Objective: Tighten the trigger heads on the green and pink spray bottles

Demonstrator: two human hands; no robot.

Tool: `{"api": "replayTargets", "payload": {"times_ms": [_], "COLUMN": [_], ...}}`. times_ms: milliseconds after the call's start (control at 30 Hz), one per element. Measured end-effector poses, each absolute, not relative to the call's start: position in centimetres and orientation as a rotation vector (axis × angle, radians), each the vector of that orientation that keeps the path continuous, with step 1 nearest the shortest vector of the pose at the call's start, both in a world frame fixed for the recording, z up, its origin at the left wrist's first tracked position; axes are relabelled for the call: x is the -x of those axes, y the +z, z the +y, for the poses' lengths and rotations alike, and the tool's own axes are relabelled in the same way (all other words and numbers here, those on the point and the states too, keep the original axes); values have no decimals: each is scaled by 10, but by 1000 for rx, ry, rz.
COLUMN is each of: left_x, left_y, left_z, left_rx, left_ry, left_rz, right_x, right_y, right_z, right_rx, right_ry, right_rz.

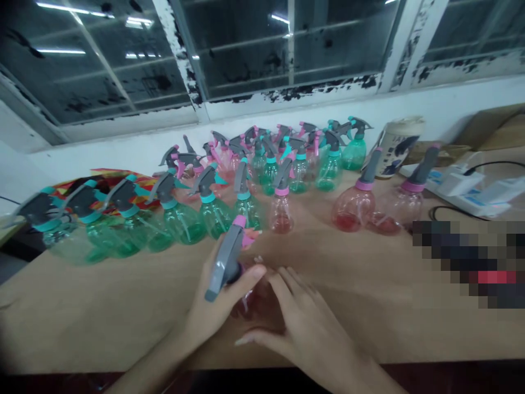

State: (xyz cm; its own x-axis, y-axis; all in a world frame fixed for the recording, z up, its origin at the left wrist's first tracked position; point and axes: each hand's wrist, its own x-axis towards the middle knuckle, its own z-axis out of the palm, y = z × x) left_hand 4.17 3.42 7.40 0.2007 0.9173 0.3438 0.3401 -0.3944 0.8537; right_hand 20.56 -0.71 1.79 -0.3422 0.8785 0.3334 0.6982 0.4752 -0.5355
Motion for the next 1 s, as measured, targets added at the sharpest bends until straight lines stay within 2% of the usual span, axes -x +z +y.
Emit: {"api": "replayTargets", "payload": {"times_ms": [333,500,733,1000], "left_x": [-97,-112,-93,-50], "left_y": [69,70,69,57], "left_z": [47,57,61,55], "left_rx": [-1812,-1938,-1965,-1944], "left_ry": [1129,1036,945,755], "left_rz": [1003,920,965,1131], "right_x": [-223,-257,-300,-300], "right_y": [23,24,19,34], "right_z": [0,10,56,97], "right_rx": [1354,1415,1615,1950], "right_ry": [88,82,-201,-158], "right_rz": [-1966,-1982,-1893,-1841]}}
